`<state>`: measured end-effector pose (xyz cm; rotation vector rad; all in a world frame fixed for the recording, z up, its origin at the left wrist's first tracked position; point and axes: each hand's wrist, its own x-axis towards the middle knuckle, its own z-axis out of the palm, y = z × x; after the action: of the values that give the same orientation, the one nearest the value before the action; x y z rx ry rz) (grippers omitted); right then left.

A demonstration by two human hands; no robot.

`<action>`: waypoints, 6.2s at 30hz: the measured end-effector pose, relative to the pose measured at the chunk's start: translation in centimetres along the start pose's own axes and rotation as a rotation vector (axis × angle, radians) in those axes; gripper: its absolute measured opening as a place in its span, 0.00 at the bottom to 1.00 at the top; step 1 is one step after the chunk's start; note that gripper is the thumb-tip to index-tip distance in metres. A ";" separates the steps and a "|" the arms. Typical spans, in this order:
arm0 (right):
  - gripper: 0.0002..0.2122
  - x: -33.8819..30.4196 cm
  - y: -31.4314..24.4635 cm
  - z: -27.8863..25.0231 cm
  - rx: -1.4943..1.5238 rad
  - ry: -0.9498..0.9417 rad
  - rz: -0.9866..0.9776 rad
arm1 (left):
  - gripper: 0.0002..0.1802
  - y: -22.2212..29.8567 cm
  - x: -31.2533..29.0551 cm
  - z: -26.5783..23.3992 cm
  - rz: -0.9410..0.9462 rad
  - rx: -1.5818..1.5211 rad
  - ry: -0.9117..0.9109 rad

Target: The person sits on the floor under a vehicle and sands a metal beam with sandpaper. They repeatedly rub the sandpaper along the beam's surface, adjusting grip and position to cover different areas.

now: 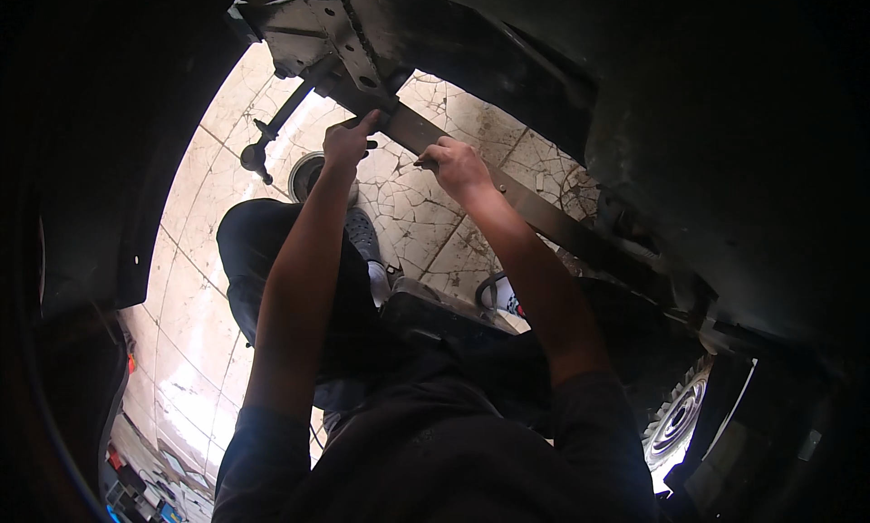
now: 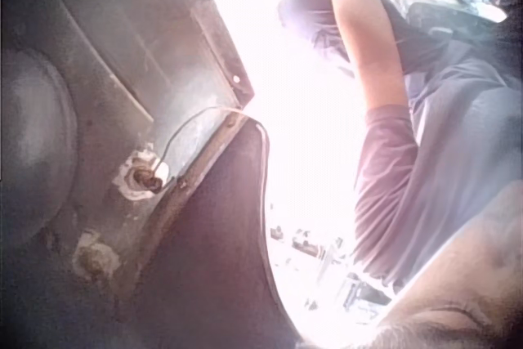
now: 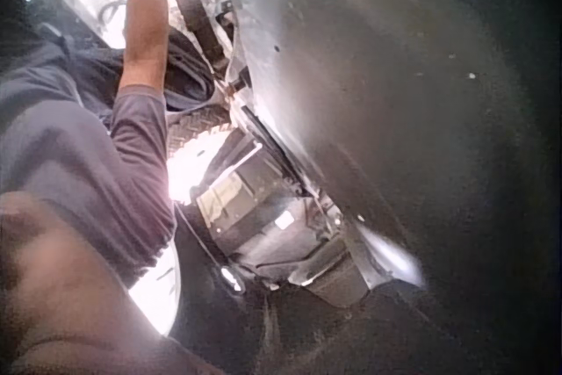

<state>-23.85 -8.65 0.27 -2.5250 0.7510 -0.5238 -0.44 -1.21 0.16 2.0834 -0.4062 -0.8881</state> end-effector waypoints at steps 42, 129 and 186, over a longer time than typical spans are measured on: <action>0.07 -7.5 -2.7 2.7 1.515 0.691 1.378 | 0.31 -1.5 -1.2 1.1 0.068 -0.399 0.001; 0.18 1.8 -8.8 8.2 1.214 0.815 1.494 | 0.36 -1.8 -1.7 2.0 0.166 -0.368 -0.044; 0.28 -11.2 -5.3 4.2 0.597 0.157 0.751 | 0.18 -6.7 -13.4 6.5 0.055 -0.207 -0.333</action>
<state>-28.46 3.19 -2.95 -1.5221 1.2854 -0.5621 -14.66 6.69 -1.80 1.7319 -0.5191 -1.1959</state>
